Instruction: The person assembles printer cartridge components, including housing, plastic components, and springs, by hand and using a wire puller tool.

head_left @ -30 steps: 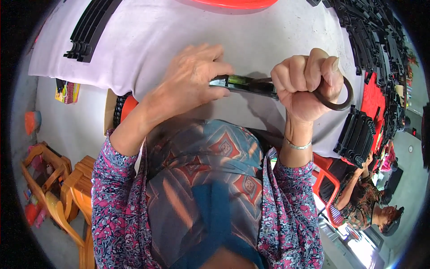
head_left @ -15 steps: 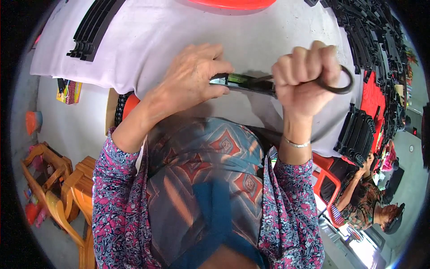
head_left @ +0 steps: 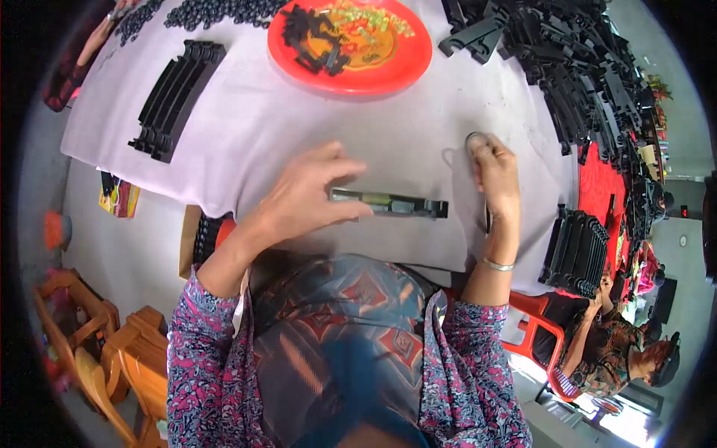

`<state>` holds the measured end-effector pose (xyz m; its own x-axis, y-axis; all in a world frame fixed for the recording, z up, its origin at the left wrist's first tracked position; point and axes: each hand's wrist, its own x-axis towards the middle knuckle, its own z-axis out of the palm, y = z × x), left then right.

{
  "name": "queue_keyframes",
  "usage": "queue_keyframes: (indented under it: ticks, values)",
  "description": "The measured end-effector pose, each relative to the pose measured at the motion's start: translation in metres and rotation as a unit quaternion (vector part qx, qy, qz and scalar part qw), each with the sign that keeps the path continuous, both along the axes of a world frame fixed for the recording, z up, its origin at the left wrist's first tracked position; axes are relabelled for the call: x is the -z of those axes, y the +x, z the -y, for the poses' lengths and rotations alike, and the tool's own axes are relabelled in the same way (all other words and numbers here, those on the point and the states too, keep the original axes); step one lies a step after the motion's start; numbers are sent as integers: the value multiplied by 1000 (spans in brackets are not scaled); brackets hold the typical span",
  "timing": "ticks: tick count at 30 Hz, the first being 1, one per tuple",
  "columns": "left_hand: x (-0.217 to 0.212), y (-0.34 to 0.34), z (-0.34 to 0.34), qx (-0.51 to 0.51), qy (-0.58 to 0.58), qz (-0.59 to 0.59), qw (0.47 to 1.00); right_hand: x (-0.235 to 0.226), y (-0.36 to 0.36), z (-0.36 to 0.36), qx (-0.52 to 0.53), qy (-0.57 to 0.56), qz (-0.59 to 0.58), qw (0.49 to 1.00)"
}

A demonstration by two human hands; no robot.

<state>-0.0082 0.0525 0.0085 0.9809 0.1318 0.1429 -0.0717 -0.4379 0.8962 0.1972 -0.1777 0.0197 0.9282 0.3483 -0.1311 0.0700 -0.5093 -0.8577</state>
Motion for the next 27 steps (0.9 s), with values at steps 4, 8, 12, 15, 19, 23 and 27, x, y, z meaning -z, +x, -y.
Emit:
queue_keyframes:
  ticks: [4, 8, 12, 15, 19, 23, 27]
  values:
    - [6, 2, -9, -149, -28, 127, 980, 20, 6, -1, -60, -52, 101, 992]
    - [10, 4, -15, -267, -293, 98, 913, 5, -10, -16, -55, -194, 192, 960]
    - [9, 1, -26, -277, -296, 37, 914, 6, -2, -12, -62, -224, 229, 945]
    - [17, 4, -27, -303, -292, 25, 907, 9, 6, -9, -95, -226, 251, 936]
    - [23, 9, -30, -305, -287, 40, 907, 2, 12, -12, -116, -248, 229, 934]
    - [24, 8, -30, -306, -278, 47, 909, -25, 10, -47, -182, -166, 315, 917]
    - [22, 6, -30, -305, -276, 35, 911, -30, 11, -109, -298, 10, 317, 900]
